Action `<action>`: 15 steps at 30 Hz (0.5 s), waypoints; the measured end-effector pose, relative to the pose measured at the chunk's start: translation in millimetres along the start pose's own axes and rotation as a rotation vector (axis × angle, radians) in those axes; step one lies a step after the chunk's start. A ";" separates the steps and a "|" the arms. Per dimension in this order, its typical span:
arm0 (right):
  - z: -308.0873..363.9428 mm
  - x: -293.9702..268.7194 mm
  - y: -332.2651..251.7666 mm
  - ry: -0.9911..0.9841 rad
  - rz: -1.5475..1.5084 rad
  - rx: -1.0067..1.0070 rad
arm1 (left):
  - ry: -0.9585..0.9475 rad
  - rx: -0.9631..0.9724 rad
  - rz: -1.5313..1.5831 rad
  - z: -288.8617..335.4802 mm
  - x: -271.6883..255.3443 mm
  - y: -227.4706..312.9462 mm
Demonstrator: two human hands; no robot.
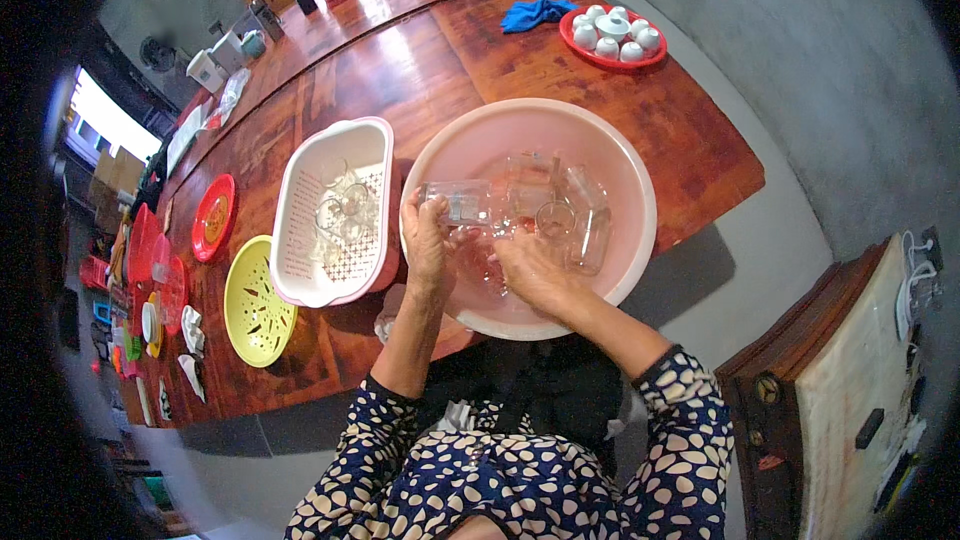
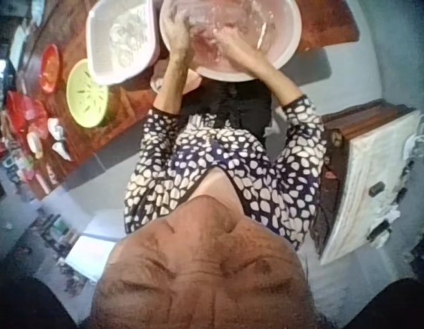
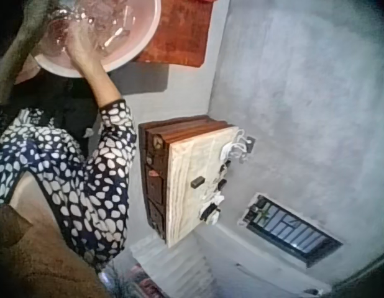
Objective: The person washes multiple small glass cups using a pink cloth and water in a large pink basin. They scrub each cup individually and place the cleaned items into a white plastic basket on the table.
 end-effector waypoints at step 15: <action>35.2 -80.4 -8.9 0.269 -0.775 0.001 | -0.059 -0.216 0.135 -4.4 10.4 -24.0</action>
Point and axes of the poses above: each hand's wrist, its own z-axis away from the middle knuckle, its own x-axis out of the palm, y = z × x, the point moved 4 cm from there along -z, towards the middle knuckle, and after that the axes turned 5 degrees about -x, right-handed, at the moved point
